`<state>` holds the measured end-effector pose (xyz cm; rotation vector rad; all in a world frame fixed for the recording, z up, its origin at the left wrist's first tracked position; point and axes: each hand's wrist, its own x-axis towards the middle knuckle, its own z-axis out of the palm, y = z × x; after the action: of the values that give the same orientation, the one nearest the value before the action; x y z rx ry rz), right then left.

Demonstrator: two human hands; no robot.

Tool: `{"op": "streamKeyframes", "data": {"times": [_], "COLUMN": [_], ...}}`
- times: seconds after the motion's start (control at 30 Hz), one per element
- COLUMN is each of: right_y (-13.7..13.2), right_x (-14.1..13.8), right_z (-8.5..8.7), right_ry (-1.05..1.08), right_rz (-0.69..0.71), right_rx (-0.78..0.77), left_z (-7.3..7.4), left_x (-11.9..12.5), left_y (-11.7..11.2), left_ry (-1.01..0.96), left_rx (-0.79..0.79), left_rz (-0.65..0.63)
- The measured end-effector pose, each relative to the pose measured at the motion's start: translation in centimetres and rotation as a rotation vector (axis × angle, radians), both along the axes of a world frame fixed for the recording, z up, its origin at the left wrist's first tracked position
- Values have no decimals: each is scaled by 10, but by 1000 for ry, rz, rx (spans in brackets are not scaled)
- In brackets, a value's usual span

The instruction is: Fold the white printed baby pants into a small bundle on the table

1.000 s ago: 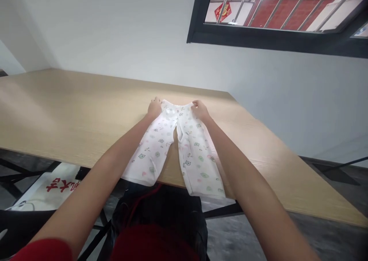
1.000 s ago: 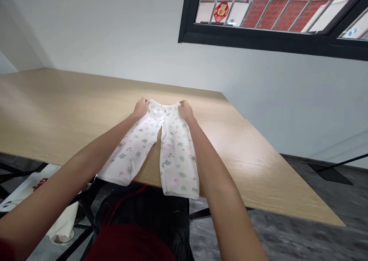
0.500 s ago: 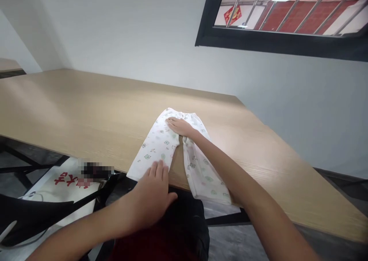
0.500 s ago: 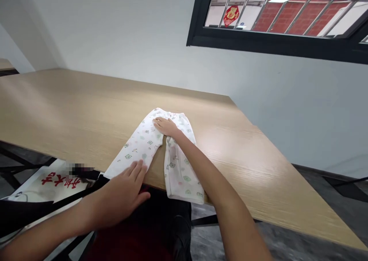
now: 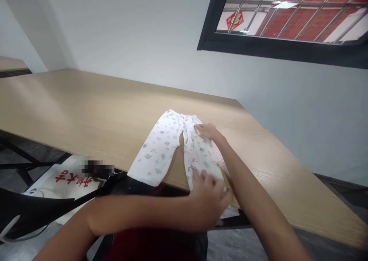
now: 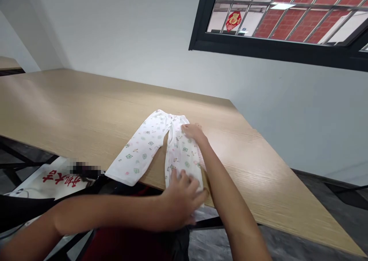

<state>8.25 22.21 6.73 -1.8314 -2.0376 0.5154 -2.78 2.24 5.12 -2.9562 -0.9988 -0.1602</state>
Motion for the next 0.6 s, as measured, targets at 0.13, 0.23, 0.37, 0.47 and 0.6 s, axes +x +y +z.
{"op": "streamKeyframes", "data": {"times": [0.13,0.23,0.37,0.47,0.6], "right_y": [-3,-6,-4,0,2], "right_x": [-8,-6,-15,-48,-111], "right_z": [1,8,34,49,32], "right_ry": [202,385,724,945,612], "right_rz": [-83,-154,-126,22,147], "right_rx": [-57,-93,-108,-120,-112], "left_z": [-25,-6,37,54,44], "left_x": [-5,-14,-55,-105,-159], "left_y": [-22,-11,-16,-27,-26], "left_ry": [-175,-292,-716,-758,-422], "left_rx": [193,-65,-317,-354,-377], "left_rz": [-28,-41,410,807,911]}}
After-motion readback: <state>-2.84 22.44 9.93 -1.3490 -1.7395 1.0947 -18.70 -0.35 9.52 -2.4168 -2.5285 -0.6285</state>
